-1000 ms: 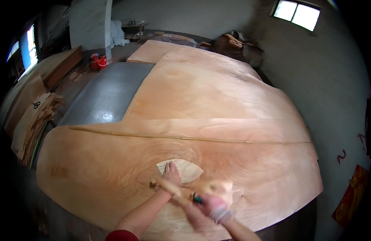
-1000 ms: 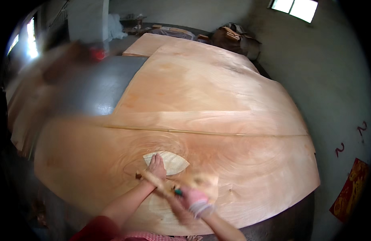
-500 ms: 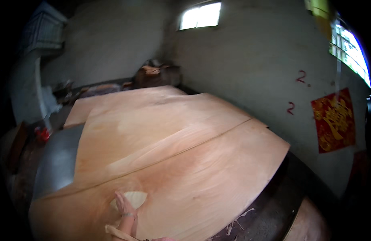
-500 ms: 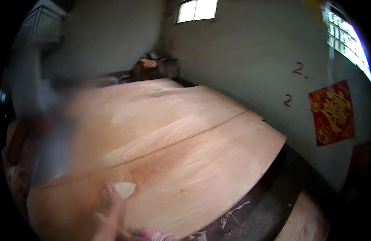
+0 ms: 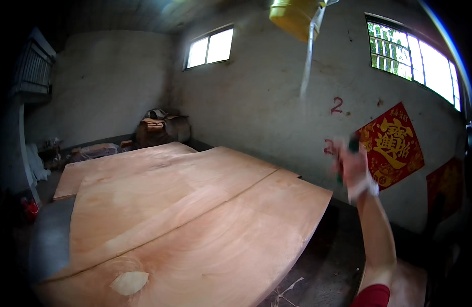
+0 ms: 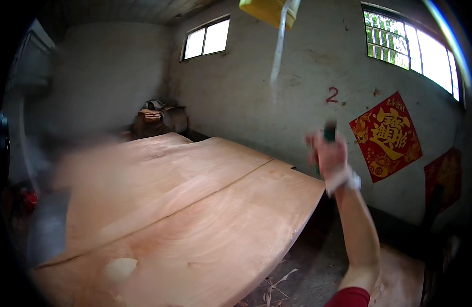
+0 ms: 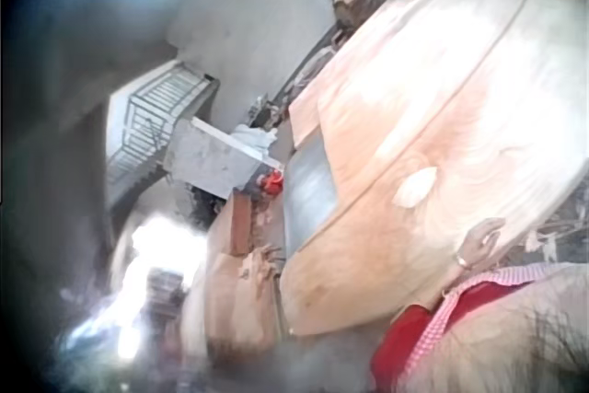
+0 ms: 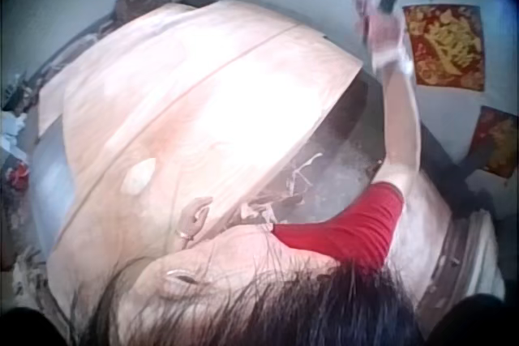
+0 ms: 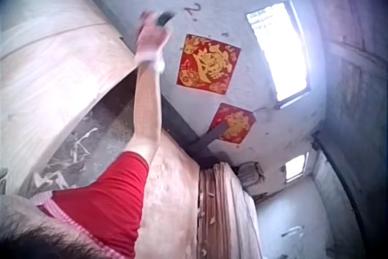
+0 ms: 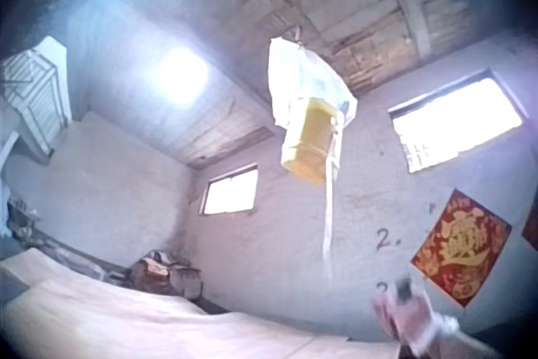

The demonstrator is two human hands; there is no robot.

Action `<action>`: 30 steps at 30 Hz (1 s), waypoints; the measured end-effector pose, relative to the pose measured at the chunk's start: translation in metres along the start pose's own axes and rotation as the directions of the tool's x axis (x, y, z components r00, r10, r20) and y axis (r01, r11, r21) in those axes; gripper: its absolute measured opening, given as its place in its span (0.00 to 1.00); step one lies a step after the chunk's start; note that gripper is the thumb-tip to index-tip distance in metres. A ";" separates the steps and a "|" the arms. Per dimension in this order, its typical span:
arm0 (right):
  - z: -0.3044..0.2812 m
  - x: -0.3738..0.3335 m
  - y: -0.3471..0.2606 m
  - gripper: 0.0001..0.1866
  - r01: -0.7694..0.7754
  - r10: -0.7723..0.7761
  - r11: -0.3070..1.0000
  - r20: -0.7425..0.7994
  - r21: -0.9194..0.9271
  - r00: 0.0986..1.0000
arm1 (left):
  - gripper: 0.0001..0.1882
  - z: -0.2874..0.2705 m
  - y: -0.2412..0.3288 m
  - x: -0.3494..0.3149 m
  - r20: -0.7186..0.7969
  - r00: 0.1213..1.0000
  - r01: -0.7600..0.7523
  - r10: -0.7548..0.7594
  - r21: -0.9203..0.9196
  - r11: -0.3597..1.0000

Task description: The person places large plywood sheets on a work table, identifies small defects, and applies white adhesive patches and tape to repair the surface using a small blade.

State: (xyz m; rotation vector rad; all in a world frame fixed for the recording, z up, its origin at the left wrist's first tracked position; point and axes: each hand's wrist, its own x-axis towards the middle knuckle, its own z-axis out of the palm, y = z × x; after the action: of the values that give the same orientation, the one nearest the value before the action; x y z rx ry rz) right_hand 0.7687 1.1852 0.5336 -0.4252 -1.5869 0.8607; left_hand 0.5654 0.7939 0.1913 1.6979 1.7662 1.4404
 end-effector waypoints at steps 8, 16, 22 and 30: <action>0.103 0.126 -0.097 0.26 -0.044 -0.047 0.970 0.358 0.241 0.933 | 0.12 0.037 0.025 0.022 0.117 0.978 0.186 -0.173 -0.112 0.976; 0.091 0.014 0.001 0.17 0.016 -0.064 0.982 0.250 0.189 0.966 | 0.17 0.046 0.003 0.046 0.272 0.957 0.139 -0.103 -0.117 0.983; 0.053 -0.190 0.100 0.15 -0.305 0.282 0.942 0.168 0.139 0.945 | 0.36 0.066 0.059 0.133 -0.034 0.940 -0.339 0.339 -0.007 0.941; 0.003 -0.325 0.157 0.12 -0.761 0.652 0.626 0.419 0.173 0.632 | 0.16 0.077 0.136 0.211 0.416 0.885 0.154 0.210 -0.688 0.709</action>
State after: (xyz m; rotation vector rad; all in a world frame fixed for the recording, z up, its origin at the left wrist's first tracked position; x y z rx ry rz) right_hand 0.8042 1.0609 0.1966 -0.7260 -1.5020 1.8883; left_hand 0.6491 0.9852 0.3501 1.4532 0.7574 1.3133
